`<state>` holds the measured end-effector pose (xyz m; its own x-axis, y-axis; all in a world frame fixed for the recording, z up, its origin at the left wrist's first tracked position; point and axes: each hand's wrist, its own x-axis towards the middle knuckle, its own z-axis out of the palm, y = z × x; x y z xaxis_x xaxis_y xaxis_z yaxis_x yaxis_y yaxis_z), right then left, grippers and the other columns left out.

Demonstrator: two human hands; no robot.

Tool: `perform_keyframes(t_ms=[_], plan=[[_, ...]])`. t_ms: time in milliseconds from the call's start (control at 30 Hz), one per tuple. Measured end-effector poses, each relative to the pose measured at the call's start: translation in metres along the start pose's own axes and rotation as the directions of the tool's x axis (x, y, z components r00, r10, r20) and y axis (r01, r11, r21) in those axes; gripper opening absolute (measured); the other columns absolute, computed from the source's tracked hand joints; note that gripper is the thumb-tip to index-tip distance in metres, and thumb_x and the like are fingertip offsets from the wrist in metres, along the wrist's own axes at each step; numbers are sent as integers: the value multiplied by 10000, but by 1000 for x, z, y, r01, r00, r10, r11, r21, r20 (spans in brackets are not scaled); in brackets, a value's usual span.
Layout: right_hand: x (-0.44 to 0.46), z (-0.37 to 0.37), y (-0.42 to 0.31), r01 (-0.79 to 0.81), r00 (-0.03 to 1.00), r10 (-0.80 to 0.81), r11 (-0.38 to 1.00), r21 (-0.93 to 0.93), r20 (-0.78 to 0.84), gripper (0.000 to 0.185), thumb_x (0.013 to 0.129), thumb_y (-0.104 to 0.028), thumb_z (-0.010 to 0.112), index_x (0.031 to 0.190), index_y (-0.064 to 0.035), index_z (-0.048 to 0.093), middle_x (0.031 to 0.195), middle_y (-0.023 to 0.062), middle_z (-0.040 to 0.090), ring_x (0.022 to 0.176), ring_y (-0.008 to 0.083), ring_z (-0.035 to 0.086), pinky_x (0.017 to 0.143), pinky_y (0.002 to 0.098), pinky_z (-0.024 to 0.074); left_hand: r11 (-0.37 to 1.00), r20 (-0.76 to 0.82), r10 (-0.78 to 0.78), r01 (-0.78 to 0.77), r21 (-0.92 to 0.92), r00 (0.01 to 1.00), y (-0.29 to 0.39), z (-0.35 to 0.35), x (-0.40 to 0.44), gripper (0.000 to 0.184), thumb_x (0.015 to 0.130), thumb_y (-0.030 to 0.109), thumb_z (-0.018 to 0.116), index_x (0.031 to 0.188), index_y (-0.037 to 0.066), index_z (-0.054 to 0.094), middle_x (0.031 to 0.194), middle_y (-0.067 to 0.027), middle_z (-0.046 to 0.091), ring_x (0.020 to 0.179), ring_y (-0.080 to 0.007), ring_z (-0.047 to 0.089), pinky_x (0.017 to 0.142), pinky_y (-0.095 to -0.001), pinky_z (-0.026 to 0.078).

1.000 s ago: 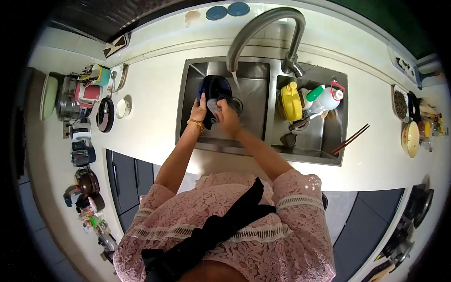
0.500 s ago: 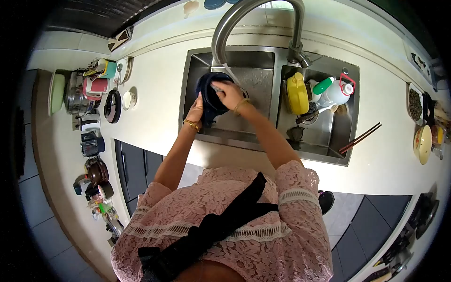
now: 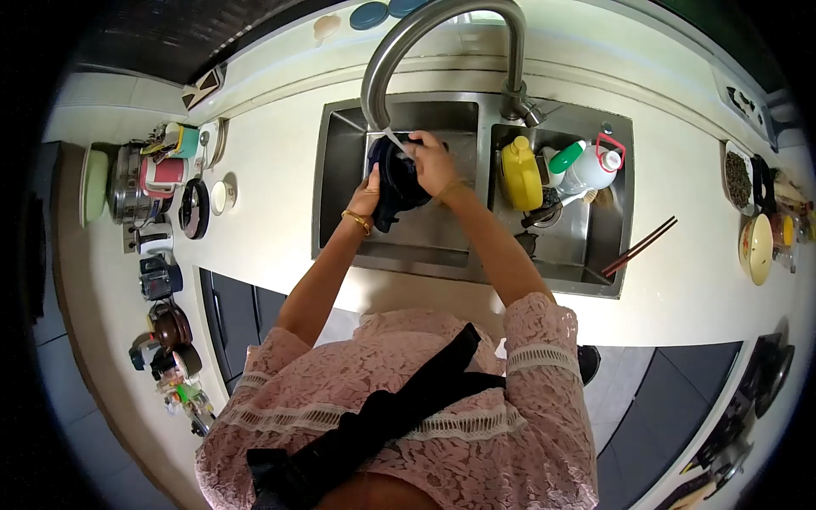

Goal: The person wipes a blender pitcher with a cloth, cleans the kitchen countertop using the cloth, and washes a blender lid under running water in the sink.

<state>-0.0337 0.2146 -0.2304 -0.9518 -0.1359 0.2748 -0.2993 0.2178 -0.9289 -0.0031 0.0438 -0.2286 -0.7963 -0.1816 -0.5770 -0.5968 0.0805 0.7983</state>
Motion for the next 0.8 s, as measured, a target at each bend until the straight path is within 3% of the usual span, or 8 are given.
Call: perform_keyframes(t_ms=[67,267,300,367,500,600,733,800], plan=[[-3,-1,11,205,978,-191,782,-588,86,198,735,-71,499,910,-81,592,1034,93,473,971,269,439,770,351,395,989,-54,102,-96,109,993,20,7,-20,831,740,618,418,1098,-131,409,1001,-217,528,897,-267,537,757,-282,428],[-33,38,22,-127,958,268,716,-686,103,138,742,-123,533,806,-51,631,931,154,499,932,300,449,779,356,395,879,-72,386,-343,330,920,15,17,-17,699,744,509,521,1162,-38,404,983,-224,540,897,-274,541,774,-301,412],[-34,40,20,-305,916,389,835,-458,100,148,747,-136,540,817,-41,629,907,158,527,870,297,487,755,351,411,883,-106,402,-354,309,909,12,16,-17,706,746,511,518,1175,-35,392,994,-225,537,908,-277,537,781,-301,408],[-39,33,21,-584,790,560,811,30,252,252,777,-192,554,963,-24,576,869,119,595,743,204,545,703,286,422,885,-202,408,-332,327,890,5,11,-14,707,755,503,513,1204,-22,362,1023,-216,529,925,-279,531,795,-303,402],[-42,32,30,-553,817,574,751,362,58,244,803,-231,541,957,-49,593,828,7,571,758,112,493,675,261,413,869,-215,448,-367,331,868,12,-4,-14,571,804,433,490,1180,13,401,1008,-191,537,904,-249,529,792,-296,404],[-44,36,25,-605,769,623,635,481,145,219,792,-208,559,933,-46,605,808,22,583,725,112,511,641,249,420,905,-243,410,-359,228,879,9,-5,-20,579,801,437,493,1183,12,397,1004,-188,537,904,-247,525,795,-291,401],[-57,61,28,-610,777,609,670,423,157,174,754,-146,598,885,-32,615,766,38,592,667,115,528,594,242,429,918,-238,390,-355,175,890,-15,-7,-12,563,808,425,487,1180,13,397,1007,-185,535,909,-241,520,795,-284,397],[-53,66,34,-677,681,729,588,442,74,143,714,-81,620,847,-29,623,746,46,599,629,131,540,565,249,437,890,-172,418,-365,272,892,-26,-14,-16,524,820,406,476,1173,25,407,1016,-173,533,915,-233,515,795,-280,394]])
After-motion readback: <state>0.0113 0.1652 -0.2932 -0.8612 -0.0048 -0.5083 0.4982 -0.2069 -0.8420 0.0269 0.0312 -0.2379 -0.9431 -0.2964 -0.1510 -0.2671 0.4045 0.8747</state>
